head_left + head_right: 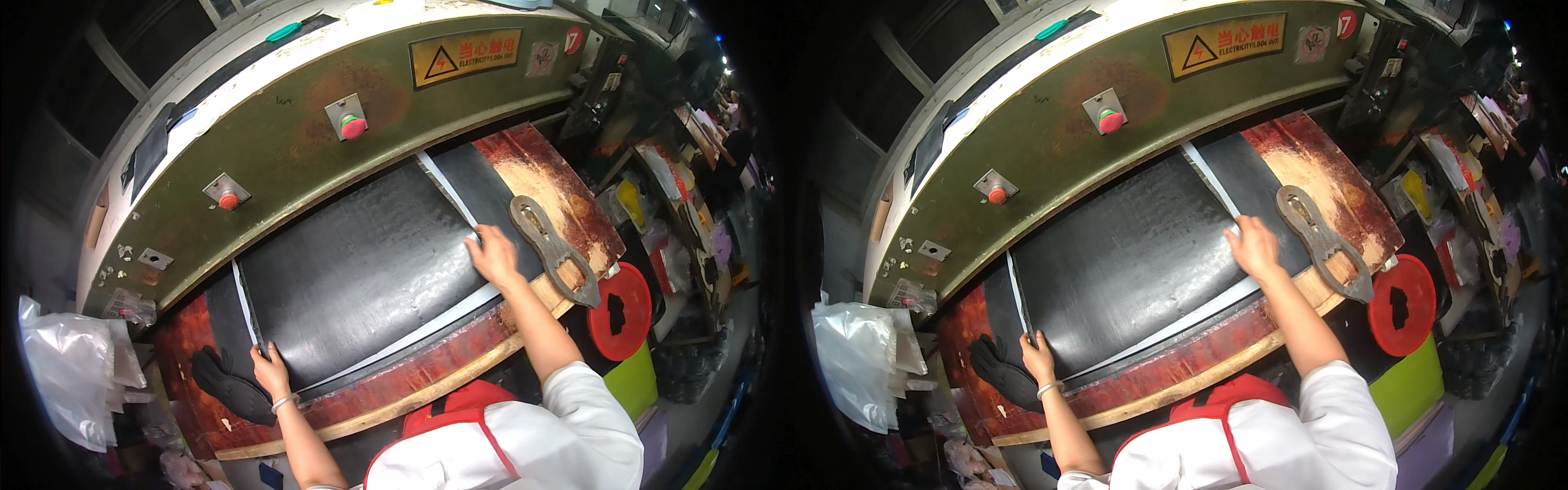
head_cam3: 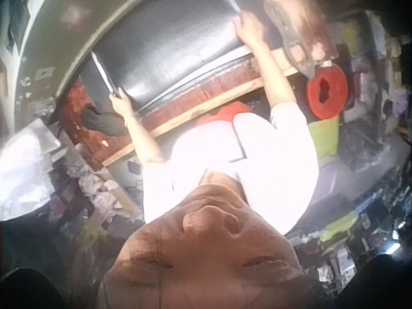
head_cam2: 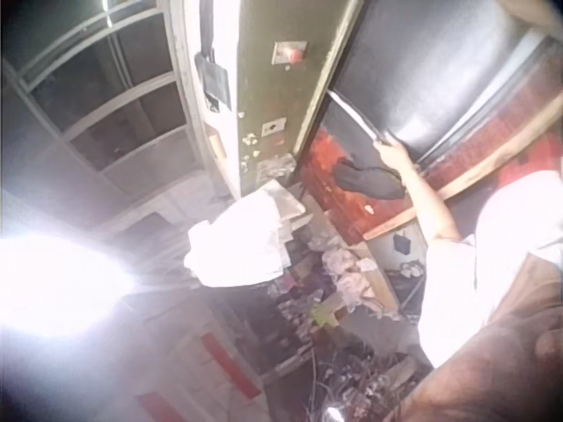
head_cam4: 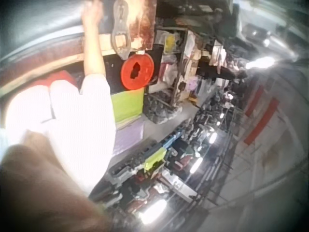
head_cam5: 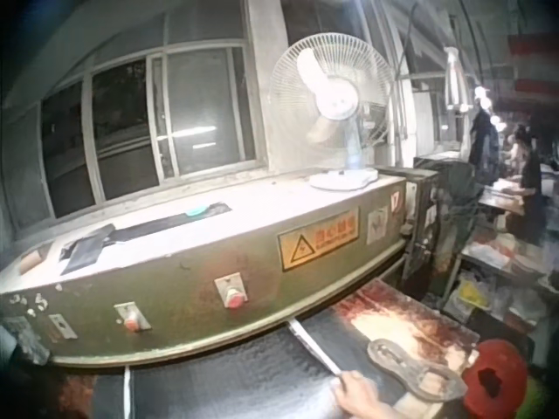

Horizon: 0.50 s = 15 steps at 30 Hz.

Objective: The person places a shoe-shaped template on a black rubber sheet and uses a die-cutting press to cut out multiple pieces. They remove the cut pieces, stack them, and repeat the process with new sheets, occasionally adjusting the template and sheet alignment.

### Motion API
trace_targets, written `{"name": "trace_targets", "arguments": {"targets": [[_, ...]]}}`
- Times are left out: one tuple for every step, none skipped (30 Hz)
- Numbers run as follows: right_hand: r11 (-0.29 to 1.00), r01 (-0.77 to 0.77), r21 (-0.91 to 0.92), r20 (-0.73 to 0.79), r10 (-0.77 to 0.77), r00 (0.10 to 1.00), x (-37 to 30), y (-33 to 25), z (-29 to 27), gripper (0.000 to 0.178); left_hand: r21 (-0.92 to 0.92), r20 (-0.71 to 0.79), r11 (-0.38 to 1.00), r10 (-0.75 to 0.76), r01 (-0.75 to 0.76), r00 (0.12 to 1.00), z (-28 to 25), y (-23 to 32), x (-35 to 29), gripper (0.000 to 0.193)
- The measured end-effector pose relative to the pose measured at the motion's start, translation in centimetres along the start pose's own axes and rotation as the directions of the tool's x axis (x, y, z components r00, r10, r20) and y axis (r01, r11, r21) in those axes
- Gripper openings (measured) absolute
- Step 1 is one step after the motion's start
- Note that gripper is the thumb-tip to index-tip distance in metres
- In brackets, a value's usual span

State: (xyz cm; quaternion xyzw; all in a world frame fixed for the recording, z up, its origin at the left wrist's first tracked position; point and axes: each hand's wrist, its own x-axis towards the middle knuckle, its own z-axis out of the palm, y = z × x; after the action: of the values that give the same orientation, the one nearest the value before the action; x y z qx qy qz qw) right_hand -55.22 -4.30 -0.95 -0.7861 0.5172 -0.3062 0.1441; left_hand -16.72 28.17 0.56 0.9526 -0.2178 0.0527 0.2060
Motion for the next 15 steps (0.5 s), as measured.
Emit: {"name": "trace_targets", "arguments": {"targets": [[0.999, 0.022, -0.033, -0.053, -0.024, 0.998, -1.1, 1.4, -1.4, 0.038, 0.021, 0.020, 1.000, 0.017, -0.018, 1.000, -0.3, -0.6, -0.7, 0.046], [0.995, 0.037, -0.094, -0.139, -0.050, 0.989, -1.9, 3.1, -3.0, 0.040, 0.052, 0.033, 0.998, 0.026, -0.028, 0.999, -0.5, -1.3, -1.9, 0.046], [0.977, 0.024, -0.211, -0.176, -0.063, 0.982, -3.5, 4.9, -5.3, 0.043, 0.085, 0.048, 0.996, -0.027, 0.022, 0.999, -0.6, -2.0, -3.1, 0.046], [0.934, -0.056, -0.353, -0.178, -0.008, 0.984, -5.1, 6.5, -7.2, 0.053, -0.023, -0.006, 1.000, -0.004, 0.004, 1.000, -0.3, -2.6, -4.4, 0.045], [0.899, -0.132, -0.418, -0.133, 0.084, 0.988, -6.6, 8.1, -9.3, 0.065, -0.106, -0.099, 0.994, -0.036, 0.026, 0.994, 0.1, -3.1, -5.5, 0.044], [0.869, -0.209, -0.448, -0.069, 0.200, 0.977, -7.9, 9.2, -10.8, 0.075, -0.155, -0.152, 0.988, -0.022, -0.002, 0.988, 0.8, -3.4, -6.1, 0.044], [0.885, -0.162, -0.437, -0.002, 0.180, 0.984, -8.7, 10.2, -12.0, 0.081, -0.161, -0.218, 0.986, 0.009, -0.045, 0.976, 1.4, -3.6, -6.5, 0.044], [0.907, -0.086, -0.412, 0.091, 0.135, 0.987, -9.0, 11.2, -12.9, 0.086, -0.158, -0.274, 0.986, 0.008, -0.053, 0.962, 2.1, -3.7, -6.5, 0.043], [0.925, -0.003, -0.379, 0.166, 0.071, 0.984, -9.2, 12.0, -13.8, 0.089, -0.145, -0.314, 0.986, 0.039, -0.088, 0.948, 2.7, -3.8, -6.5, 0.043], [0.930, 0.011, -0.368, 0.218, 0.074, 0.973, -9.1, 12.8, -14.6, 0.090, -0.140, -0.323, 0.989, -0.003, -0.045, 0.946, 3.0, -3.9, -6.4, 0.042], [0.946, 0.092, -0.310, 0.254, -0.011, 0.967, -8.8, 13.4, -14.9, 0.092, -0.135, -0.324, 0.990, -0.015, -0.030, 0.946, 3.2, -3.9, -6.2, 0.042], [0.954, 0.060, -0.295, 0.311, 0.037, 0.950, -8.6, 13.9, -15.4, 0.093, -0.088, -0.309, 0.996, -0.002, -0.027, 0.951, 3.3, -3.7, -6.2, 0.040], [0.963, 0.092, -0.253, 0.325, -0.005, 0.946, -8.4, 14.3, -15.5, 0.095, -0.060, -0.323, 0.998, -0.025, 0.006, 0.946, 3.3, -3.5, -6.1, 0.039], [0.961, 0.093, -0.262, 0.339, 0.002, 0.941, -8.3, 14.5, -15.7, 0.096, -0.034, -0.269, 0.999, -0.014, 0.005, 0.963, 3.0, -3.3, -6.2, 0.039], [0.950, 0.050, -0.308, 0.348, 0.064, 0.935, -8.1, 14.6, -15.8, 0.098, -0.030, -0.268, 0.999, -0.032, 0.025, 0.963, 2.7, -3.1, -6.3, 0.039]]}}
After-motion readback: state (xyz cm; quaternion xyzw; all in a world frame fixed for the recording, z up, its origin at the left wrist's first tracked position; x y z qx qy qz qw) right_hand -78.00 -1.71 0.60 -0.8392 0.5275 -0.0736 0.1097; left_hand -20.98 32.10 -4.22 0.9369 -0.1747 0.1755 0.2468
